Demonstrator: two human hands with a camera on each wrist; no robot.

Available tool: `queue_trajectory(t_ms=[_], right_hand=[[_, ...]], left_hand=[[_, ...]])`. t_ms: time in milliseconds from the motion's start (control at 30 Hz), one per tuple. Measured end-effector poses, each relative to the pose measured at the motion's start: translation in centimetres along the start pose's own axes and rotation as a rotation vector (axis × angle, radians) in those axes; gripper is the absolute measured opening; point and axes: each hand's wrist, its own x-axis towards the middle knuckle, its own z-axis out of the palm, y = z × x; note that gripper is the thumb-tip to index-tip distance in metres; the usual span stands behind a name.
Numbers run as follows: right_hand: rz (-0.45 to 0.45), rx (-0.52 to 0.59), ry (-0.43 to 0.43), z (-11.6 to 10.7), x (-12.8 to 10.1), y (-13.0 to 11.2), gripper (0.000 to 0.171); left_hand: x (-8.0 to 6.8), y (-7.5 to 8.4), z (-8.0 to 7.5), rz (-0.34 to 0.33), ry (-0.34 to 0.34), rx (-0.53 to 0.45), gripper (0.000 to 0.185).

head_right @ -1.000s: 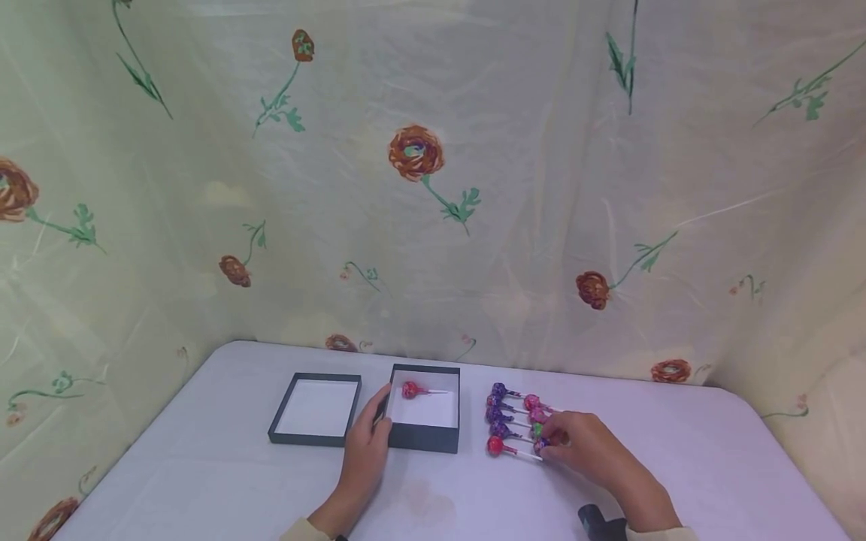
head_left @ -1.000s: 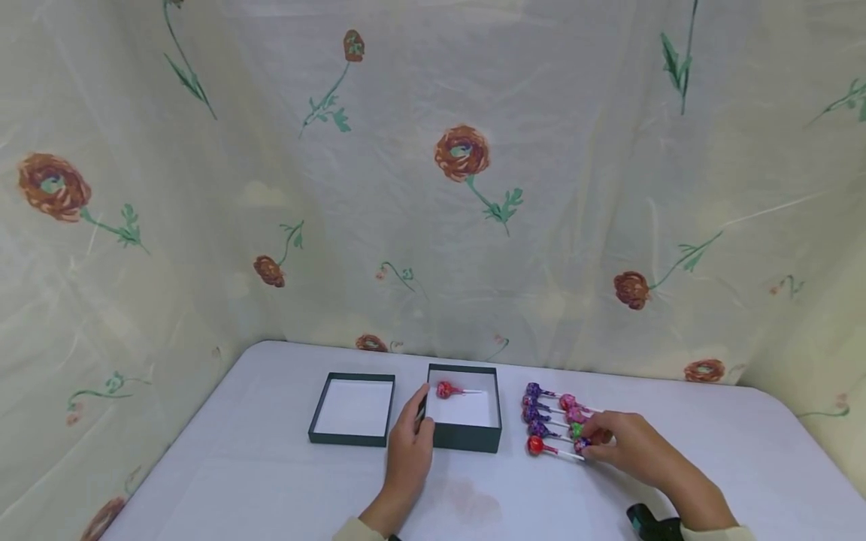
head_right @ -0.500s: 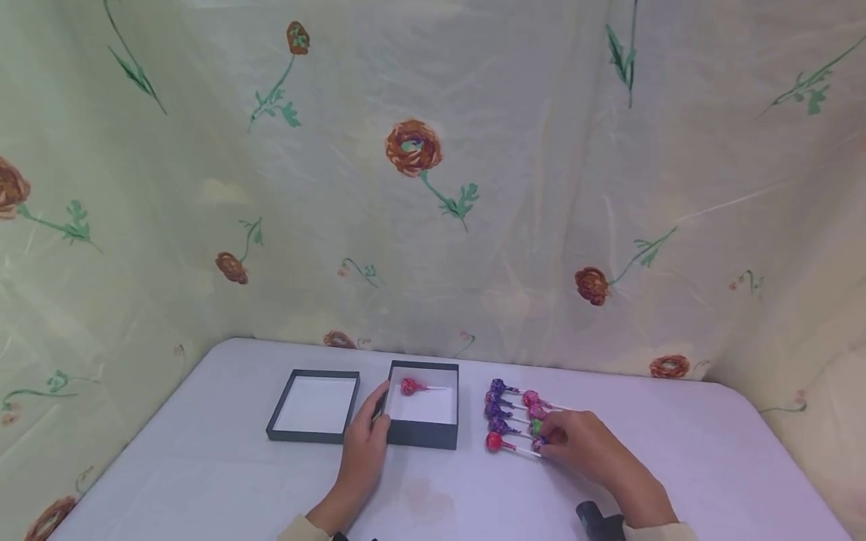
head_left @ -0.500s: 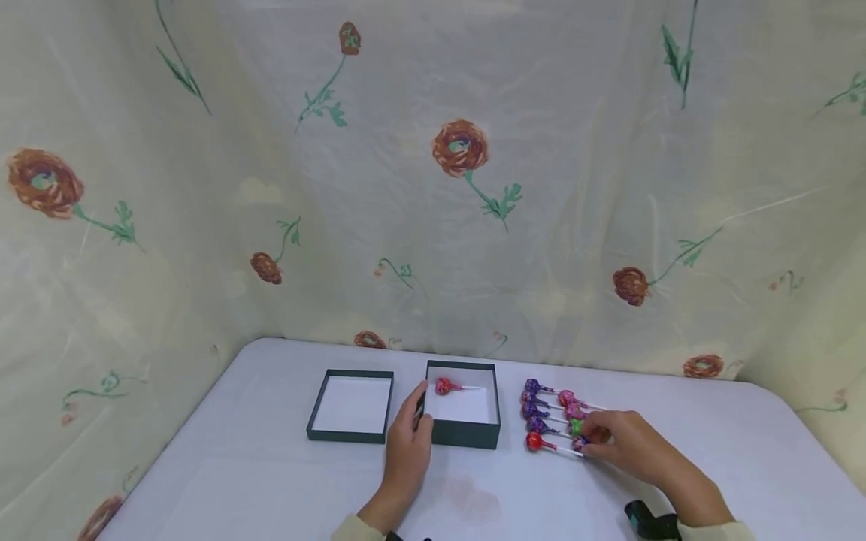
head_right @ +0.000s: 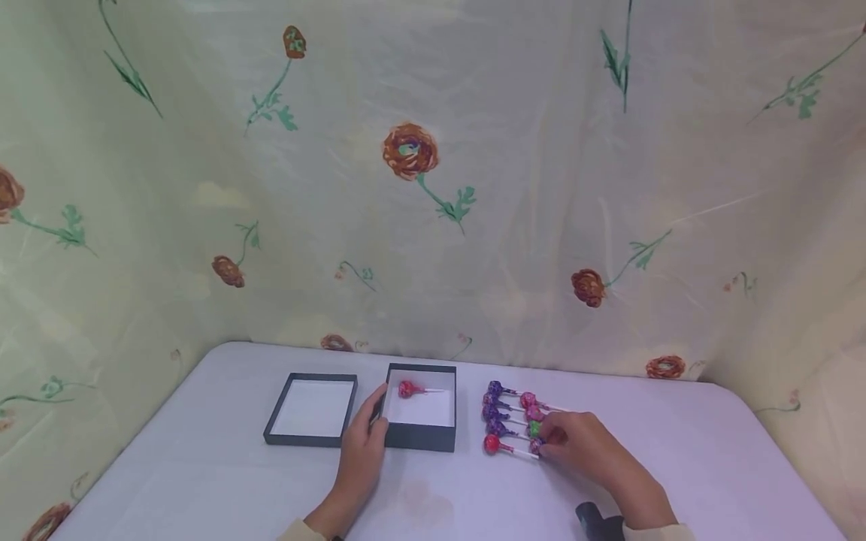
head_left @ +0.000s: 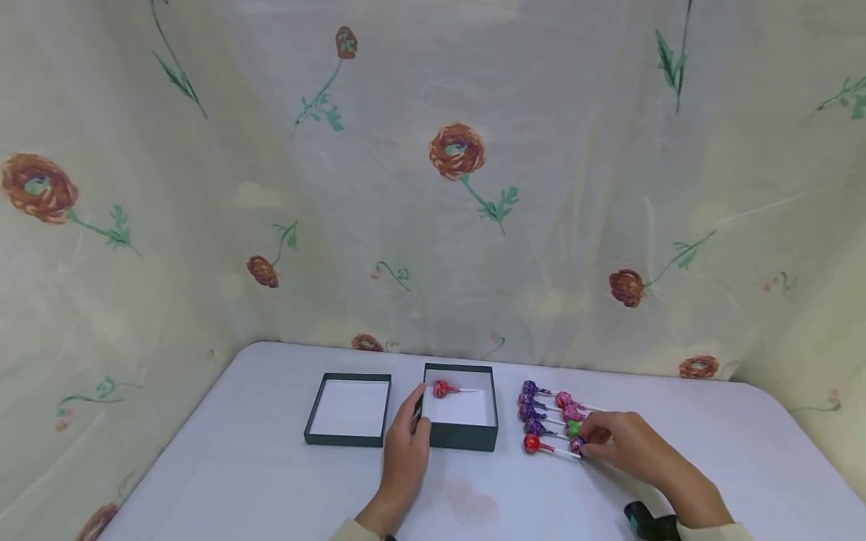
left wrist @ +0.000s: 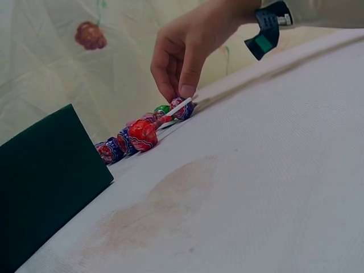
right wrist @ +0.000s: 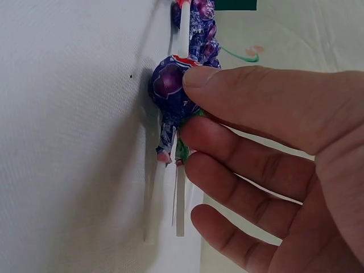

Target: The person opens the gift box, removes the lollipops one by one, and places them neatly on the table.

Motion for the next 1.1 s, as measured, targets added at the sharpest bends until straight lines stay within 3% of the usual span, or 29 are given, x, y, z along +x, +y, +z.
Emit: queue_trajectory(t_ms=[267, 667, 1100], right_hand=[[-0.035, -0.004, 0.014, 0.18, -0.02, -0.1, 0.01], [0.026, 0.011, -0.005, -0.07, -0.15, -0.26, 0.009], [-0.089, -0.003, 0.051, -0.57, -0.41, -0.07, 0.009]], left_hand=[[-0.03, -0.05, -0.12, -0.001, 0.0, -0.001, 0.05], [-0.19, 0.11, 0.01, -0.011, 0.003, -0.01, 0.05], [-0.11, -0.28, 0.02, 0.011, 0.007, 0.005, 0.05]])
